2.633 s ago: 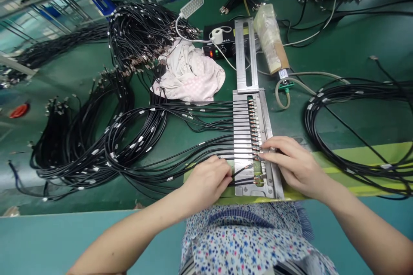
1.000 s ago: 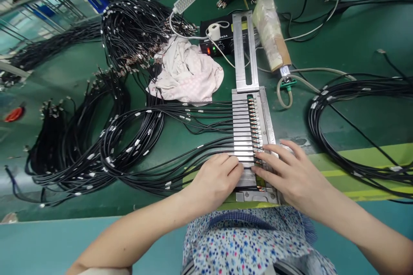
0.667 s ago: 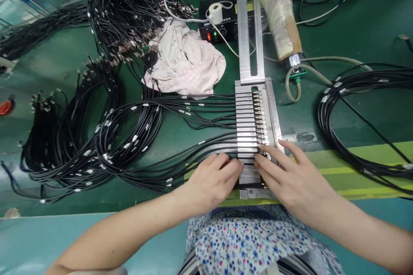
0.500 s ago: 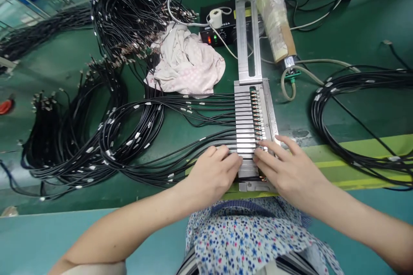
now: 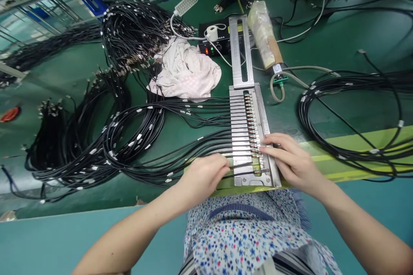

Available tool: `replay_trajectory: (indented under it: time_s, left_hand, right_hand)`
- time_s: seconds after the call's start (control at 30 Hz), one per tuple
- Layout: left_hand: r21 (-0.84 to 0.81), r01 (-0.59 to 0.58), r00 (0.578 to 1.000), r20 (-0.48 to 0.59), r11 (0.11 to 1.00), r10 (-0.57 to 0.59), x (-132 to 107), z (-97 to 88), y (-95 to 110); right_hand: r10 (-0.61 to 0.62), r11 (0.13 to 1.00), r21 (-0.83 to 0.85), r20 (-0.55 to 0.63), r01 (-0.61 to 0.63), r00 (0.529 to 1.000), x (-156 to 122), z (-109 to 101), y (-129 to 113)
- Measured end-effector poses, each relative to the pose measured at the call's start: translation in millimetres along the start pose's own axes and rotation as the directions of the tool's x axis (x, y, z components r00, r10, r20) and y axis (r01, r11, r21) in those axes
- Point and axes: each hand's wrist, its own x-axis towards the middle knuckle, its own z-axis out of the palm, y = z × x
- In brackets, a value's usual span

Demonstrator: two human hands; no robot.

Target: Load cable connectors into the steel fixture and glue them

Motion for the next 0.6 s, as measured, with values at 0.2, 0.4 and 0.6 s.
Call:
replay_trajectory:
  time_s: [0.2,0.4,0.6]
  left_hand:
    - [0.167,0.014,1.000,0.008,0.986,-0.015,15,-3.7,-5]
    - [0.365,-0.027,0.997,-0.064,0.931,0.054,12,6.2,-5]
    - [0.400,-0.083,0.980,-0.135,0.913,0.149,7,16.4,-4]
  right_hand:
    - [0.031,0.999,0.045,-0.051,-0.029,0.998,1,-3,-1]
    - [0.031,0.997,0.069,-0.060,-0.027,0.998,1,-3,0]
    - [0.015,0.999,0.044,-0.044,-0.013,0.999,0,-2,0]
